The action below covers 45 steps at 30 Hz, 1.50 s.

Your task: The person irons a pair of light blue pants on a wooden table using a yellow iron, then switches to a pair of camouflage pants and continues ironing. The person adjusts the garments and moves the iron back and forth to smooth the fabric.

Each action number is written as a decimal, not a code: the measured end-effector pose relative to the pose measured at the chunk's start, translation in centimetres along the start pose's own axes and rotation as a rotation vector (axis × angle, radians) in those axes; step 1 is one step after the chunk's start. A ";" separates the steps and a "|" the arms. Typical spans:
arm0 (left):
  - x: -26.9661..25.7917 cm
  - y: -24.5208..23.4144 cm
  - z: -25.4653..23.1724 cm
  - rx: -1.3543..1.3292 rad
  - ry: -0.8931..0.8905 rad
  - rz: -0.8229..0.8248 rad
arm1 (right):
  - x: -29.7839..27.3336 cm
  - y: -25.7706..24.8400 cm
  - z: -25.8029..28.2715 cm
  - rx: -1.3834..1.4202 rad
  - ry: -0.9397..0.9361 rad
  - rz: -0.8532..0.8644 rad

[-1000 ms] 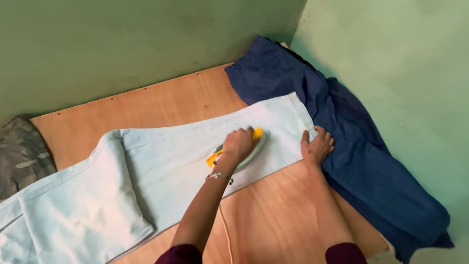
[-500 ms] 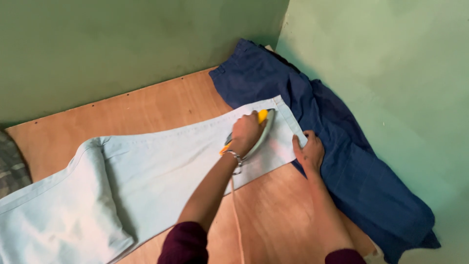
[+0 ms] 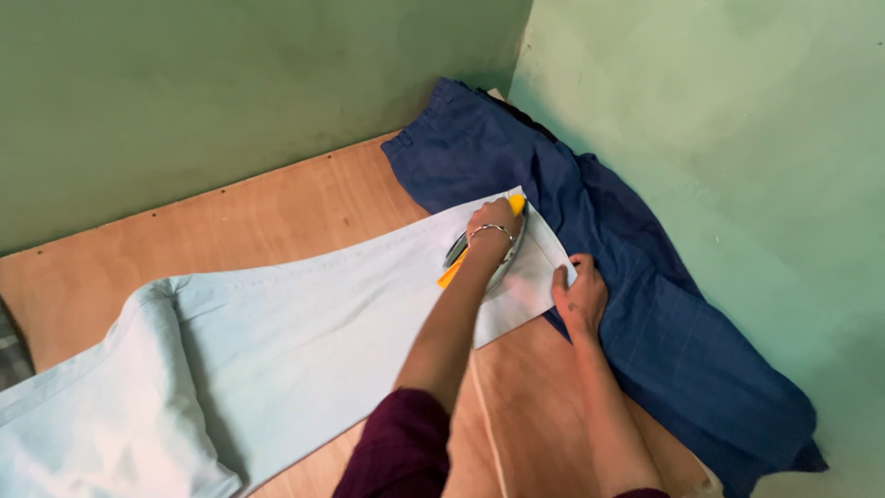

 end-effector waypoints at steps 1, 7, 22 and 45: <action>-0.9 -0.4 0.1 -0.009 0.016 0.066 | 0.1 -0.4 0.2 -0.019 -0.040 -0.035; -7.1 -3.1 0.4 -0.007 0.102 0.352 | -0.3 0.0 -0.3 0.032 0.045 0.022; -9.5 0.8 -4.3 0.029 0.118 0.298 | -0.3 -1.0 -0.5 0.153 0.093 -0.063; -16.9 -8.8 11.6 -0.215 -0.140 0.031 | 1.0 1.5 10.0 0.064 -0.426 0.172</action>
Point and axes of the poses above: each hand's wrist, its own x-axis towards the middle knuckle, its own y-axis out of the palm, z = x × y, the point moved 8 cm from there along x, towards the middle knuckle, and after that the axes turned 3 degrees about -x, right-handed, at the moved point
